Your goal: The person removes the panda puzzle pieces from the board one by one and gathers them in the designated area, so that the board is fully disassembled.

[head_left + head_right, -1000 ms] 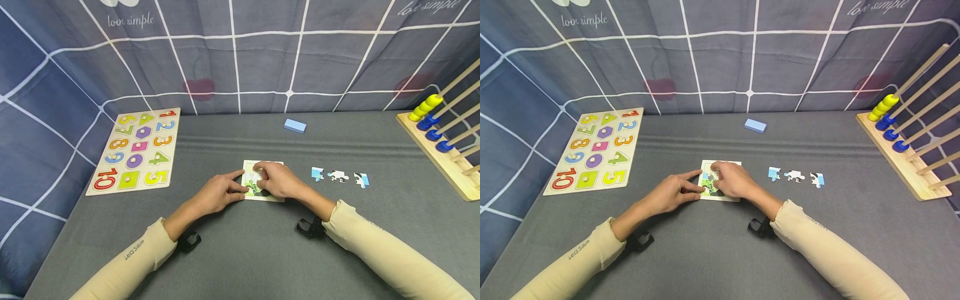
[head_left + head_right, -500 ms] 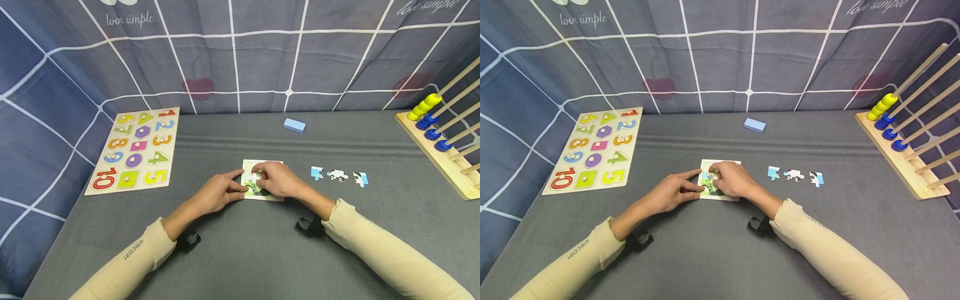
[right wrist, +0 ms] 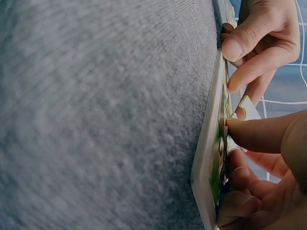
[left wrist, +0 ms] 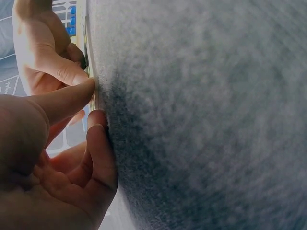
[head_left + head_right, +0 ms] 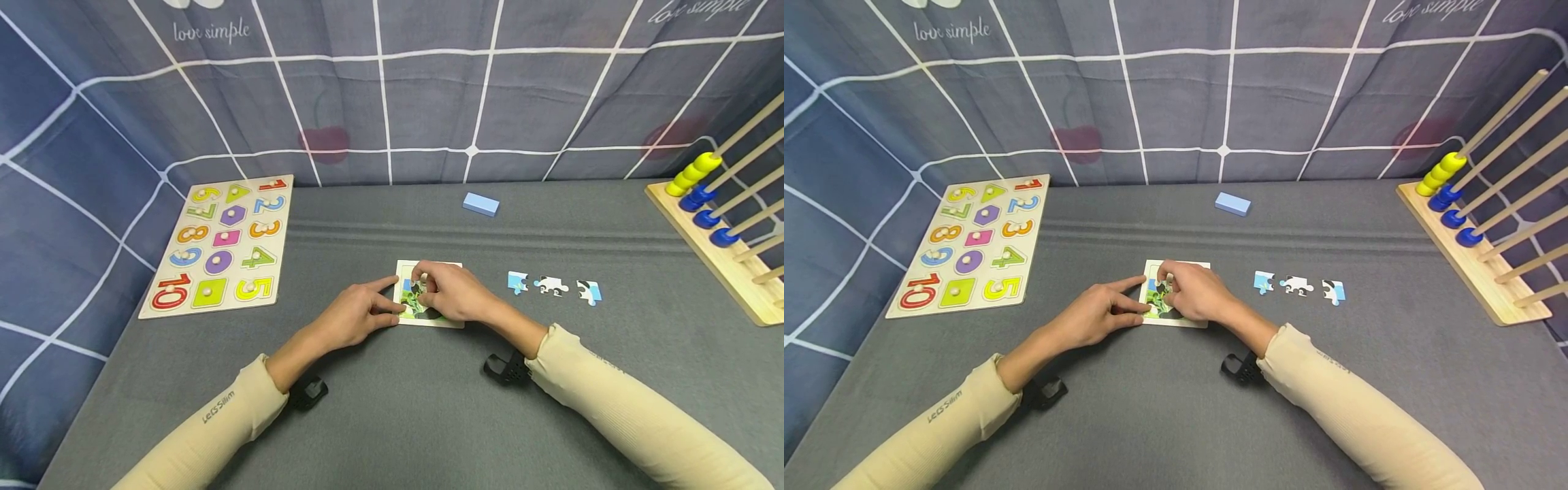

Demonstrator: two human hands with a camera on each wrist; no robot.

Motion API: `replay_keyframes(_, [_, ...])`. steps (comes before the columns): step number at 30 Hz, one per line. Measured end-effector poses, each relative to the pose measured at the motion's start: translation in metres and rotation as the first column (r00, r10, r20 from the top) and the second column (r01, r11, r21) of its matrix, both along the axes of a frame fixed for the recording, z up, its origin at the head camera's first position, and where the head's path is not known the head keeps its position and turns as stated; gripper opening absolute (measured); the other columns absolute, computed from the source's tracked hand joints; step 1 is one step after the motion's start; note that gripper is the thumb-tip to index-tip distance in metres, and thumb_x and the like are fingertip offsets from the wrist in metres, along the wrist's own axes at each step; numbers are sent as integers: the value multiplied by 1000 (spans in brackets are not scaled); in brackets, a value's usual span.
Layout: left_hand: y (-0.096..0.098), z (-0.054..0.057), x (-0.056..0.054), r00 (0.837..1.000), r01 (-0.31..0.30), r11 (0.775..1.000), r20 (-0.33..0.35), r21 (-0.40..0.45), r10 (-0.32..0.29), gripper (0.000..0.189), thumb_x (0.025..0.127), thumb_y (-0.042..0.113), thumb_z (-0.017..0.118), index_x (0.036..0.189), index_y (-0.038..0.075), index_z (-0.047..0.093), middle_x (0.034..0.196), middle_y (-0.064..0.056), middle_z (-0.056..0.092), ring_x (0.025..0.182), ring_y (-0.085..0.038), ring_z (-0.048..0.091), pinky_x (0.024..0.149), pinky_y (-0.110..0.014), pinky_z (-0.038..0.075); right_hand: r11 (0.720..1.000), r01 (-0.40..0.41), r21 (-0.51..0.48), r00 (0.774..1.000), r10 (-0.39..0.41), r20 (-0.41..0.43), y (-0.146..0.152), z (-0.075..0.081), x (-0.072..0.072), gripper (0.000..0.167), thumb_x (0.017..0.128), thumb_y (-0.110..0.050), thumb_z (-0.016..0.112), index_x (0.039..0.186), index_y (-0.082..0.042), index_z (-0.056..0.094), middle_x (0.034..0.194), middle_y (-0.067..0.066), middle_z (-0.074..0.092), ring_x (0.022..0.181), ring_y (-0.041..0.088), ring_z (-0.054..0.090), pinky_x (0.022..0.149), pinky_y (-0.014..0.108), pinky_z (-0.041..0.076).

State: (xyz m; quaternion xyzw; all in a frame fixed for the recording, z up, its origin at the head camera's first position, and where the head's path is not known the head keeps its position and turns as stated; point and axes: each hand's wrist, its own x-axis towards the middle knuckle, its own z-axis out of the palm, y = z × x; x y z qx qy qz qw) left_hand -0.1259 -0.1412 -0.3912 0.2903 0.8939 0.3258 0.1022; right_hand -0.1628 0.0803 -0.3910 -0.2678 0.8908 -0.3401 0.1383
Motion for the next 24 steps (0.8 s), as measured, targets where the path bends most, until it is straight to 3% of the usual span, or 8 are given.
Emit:
replay_keyframes(9, [0, 0, 0, 1000, -8, 1000, 23, -7, 8, 23, 89, 13, 74, 111, 8, 77, 146, -16, 47, 115, -25, 61, 88, -38, 48, 1000, -1, -12, 1000, 1, -3, 1, -1, 0, 20, 91, -9, 67, 111, -8, 65, 71, -4, 56, 58, 11, 48, 60, 33, 40])
replay_keyframes(18, [0, 0, 0, 1000, -13, 1000, 20, -12, 13, 22, 89, 14, 74, 111, 8, 77, 146, -16, 48, 120, -27, 58, 90, -41, 47, 996, 16, -85, 1000, -17, -8, 2, -6, 0, 7, 92, -8, 66, 97, -12, 64, 67, -4, 54, 57, 12, 46, 57, 33, 37])
replay_keyframes(24, [1, 0, 0, 1000, -10, 1000, 25, -24, 10, 23, 90, 14, 74, 112, 9, 77, 147, -16, 47, 114, -24, 62, 86, -38, 46, 996, 41, -75, 999, -41, 3, 1, -6, 0, 5, 93, -12, 69, 90, -14, 65, 73, -2, 55, 62, 14, 47, 58, 33, 37])
